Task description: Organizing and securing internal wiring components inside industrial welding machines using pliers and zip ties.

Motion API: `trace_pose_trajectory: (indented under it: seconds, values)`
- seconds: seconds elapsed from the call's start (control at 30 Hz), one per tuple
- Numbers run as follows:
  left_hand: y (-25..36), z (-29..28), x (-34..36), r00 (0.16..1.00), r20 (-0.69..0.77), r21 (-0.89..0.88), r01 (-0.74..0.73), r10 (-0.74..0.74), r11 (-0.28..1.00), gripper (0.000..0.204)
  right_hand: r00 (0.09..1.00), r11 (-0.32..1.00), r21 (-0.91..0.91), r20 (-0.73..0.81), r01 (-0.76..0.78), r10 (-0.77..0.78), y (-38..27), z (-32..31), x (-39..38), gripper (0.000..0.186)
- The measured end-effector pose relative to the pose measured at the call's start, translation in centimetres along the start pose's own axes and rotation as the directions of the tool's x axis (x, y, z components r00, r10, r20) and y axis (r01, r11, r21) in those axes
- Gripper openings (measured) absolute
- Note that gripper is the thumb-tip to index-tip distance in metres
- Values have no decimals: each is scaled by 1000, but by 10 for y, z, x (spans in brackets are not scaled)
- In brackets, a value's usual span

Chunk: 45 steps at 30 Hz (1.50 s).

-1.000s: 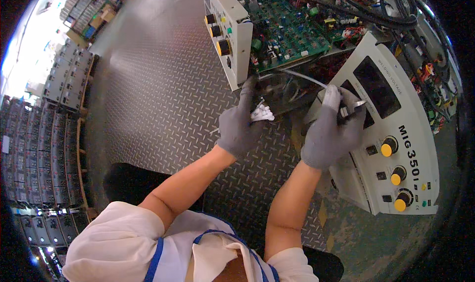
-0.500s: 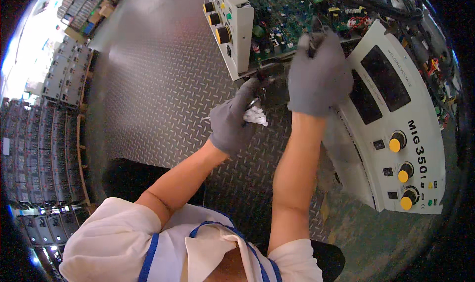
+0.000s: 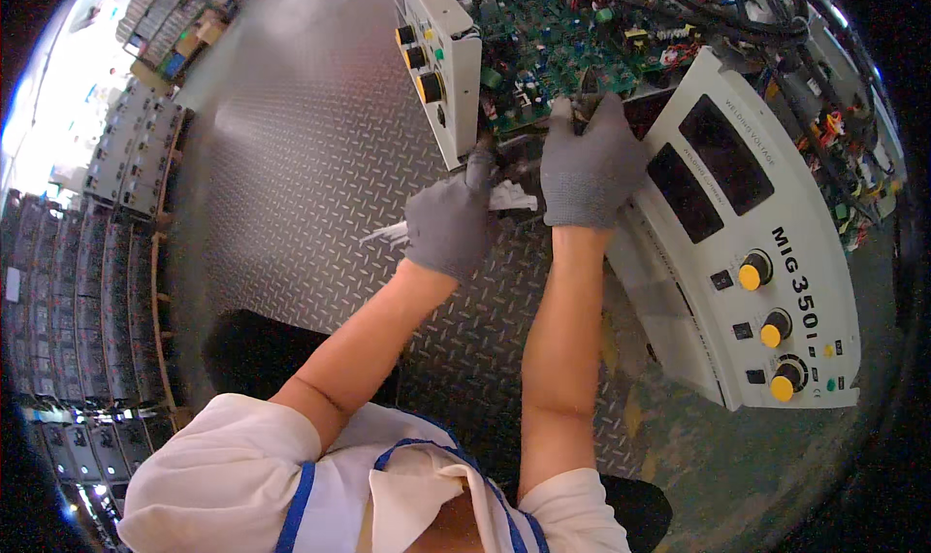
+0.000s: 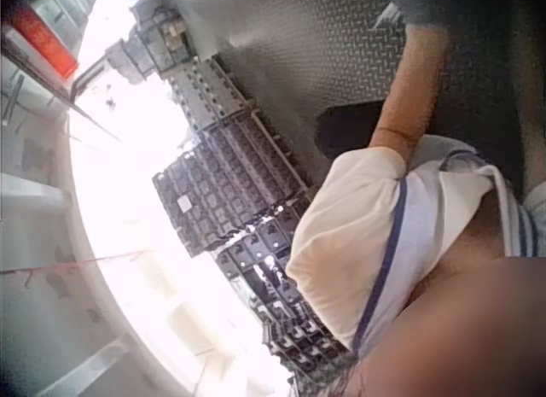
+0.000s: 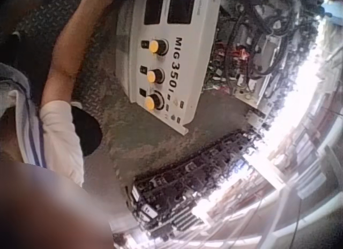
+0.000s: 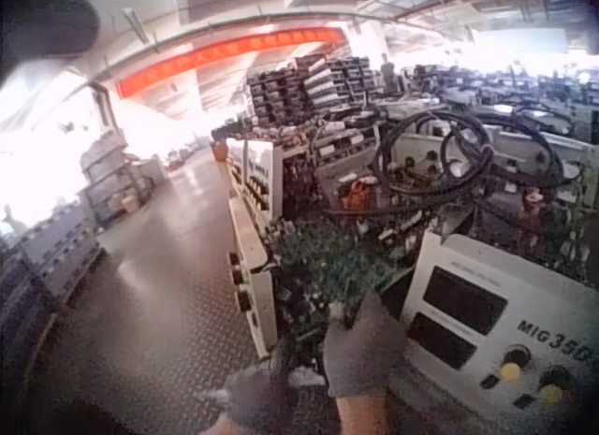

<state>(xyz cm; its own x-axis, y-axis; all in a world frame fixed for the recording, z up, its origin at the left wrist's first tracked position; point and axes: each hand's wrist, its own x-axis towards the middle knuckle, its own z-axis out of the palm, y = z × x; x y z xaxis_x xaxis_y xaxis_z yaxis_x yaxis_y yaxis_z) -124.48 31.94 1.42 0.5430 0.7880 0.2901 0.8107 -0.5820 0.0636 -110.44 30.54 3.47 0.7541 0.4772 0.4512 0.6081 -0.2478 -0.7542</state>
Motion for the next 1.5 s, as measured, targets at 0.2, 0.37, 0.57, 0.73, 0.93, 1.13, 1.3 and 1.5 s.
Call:
trace_pose_trajectory:
  seconds: [0.2, 0.37, 0.57, 0.73, 0.93, 1.13, 1.3, 1.5]
  values:
    - [-11, 2, 12, 923, -358, 20, -141, 139, 990, 38, 998, 987, 148, 34, -57, 52, -6, -4, -15, 25]
    - [-12, 1, 16, 925, -358, 13, -132, 128, 991, 30, 994, 969, 229, 80, -93, 77, 11, 2, -34, 24]
    - [-22, -3, 3, 933, -349, -174, -153, 84, 973, 25, 970, 845, 492, 215, -211, 117, 30, 1, -41, 19]
    - [-15, -8, 1, 822, 389, -895, 443, -415, 39, 15, 757, 322, 689, 624, -650, 194, 40, 26, -54, 13]
    - [-20, -16, -4, 782, 572, -818, 521, -248, -244, 14, 657, 285, 609, 745, -740, 116, 50, 25, -49, 11]
    - [-9, -9, -9, 799, 547, -835, 502, -249, -226, 18, 726, 414, 627, 673, -660, 139, 44, 32, -45, 12]
    - [-12, 7, -14, 906, 317, -936, 346, -280, 60, 19, 698, 456, 592, 710, -665, 96, 20, 22, -40, 10]
    - [-10, -2, -12, 838, 461, -888, 440, -292, -136, 20, 669, 465, 571, 740, -677, 65, 30, 21, -34, 11]
